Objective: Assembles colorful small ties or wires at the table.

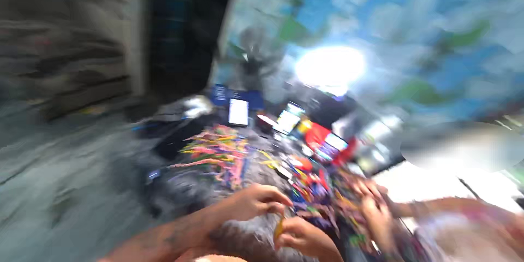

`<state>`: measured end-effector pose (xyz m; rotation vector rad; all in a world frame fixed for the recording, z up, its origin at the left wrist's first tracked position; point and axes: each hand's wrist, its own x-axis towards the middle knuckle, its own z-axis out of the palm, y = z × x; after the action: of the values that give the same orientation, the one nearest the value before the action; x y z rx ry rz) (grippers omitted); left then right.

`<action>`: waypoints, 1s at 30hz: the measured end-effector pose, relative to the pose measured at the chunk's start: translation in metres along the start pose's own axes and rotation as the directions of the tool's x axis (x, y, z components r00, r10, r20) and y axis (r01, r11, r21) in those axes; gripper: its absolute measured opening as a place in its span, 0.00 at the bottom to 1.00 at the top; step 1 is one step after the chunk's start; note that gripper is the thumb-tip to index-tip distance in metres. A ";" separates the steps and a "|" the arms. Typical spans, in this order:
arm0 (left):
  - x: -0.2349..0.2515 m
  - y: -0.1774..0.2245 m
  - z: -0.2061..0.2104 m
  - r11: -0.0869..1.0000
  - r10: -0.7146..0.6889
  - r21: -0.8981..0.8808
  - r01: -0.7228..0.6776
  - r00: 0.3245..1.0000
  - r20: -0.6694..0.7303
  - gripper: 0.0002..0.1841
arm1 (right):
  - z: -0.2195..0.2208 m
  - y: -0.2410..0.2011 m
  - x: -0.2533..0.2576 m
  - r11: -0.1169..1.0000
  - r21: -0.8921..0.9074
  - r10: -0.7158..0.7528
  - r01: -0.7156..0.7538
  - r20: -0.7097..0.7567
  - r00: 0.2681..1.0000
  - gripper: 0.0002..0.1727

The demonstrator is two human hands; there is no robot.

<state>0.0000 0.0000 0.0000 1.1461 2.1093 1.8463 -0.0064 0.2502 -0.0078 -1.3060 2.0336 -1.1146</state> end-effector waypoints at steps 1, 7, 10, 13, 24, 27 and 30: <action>0.001 -0.006 -0.001 1.000 0.002 0.013 -0.002 0.999 0.041 0.17 | 0.002 0.000 -0.011 0.999 0.029 0.042 -0.040 -0.045 0.998 0.21; 0.002 -0.017 -0.017 0.980 -0.116 0.178 0.086 0.980 0.160 0.21 | 0.002 -0.008 -0.051 0.936 0.019 0.304 -0.351 -0.545 0.782 0.24; 0.017 -0.028 -0.050 0.874 -0.068 0.486 0.009 0.992 0.104 0.16 | -0.014 0.003 -0.064 0.749 -0.235 0.221 -0.620 -0.793 0.568 0.26; 0.051 -0.035 -0.087 0.627 -0.280 0.761 0.164 0.960 0.023 0.16 | -0.031 0.012 -0.076 0.488 -0.252 0.217 -0.836 -0.893 0.395 0.30; 0.098 -0.084 -0.099 0.181 -0.670 0.900 0.396 0.720 -0.182 0.17 | 0.014 0.034 -0.043 0.748 -0.268 0.070 -0.607 -0.877 0.474 0.27; 0.086 -0.083 -0.099 0.360 -0.422 0.867 0.343 0.889 -0.176 0.13 | 0.034 0.028 -0.026 0.825 -0.272 0.030 -0.496 -0.855 0.518 0.25; 0.082 -0.061 -0.084 0.547 -0.113 0.822 0.155 0.987 -0.110 0.11 | 0.047 0.020 -0.006 0.884 -0.236 0.013 -0.403 -0.850 0.527 0.22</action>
<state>-0.1313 -0.0177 -0.0019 0.9799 3.1072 0.7128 0.0206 0.2427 -0.0510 -0.6187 3.1901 -1.3952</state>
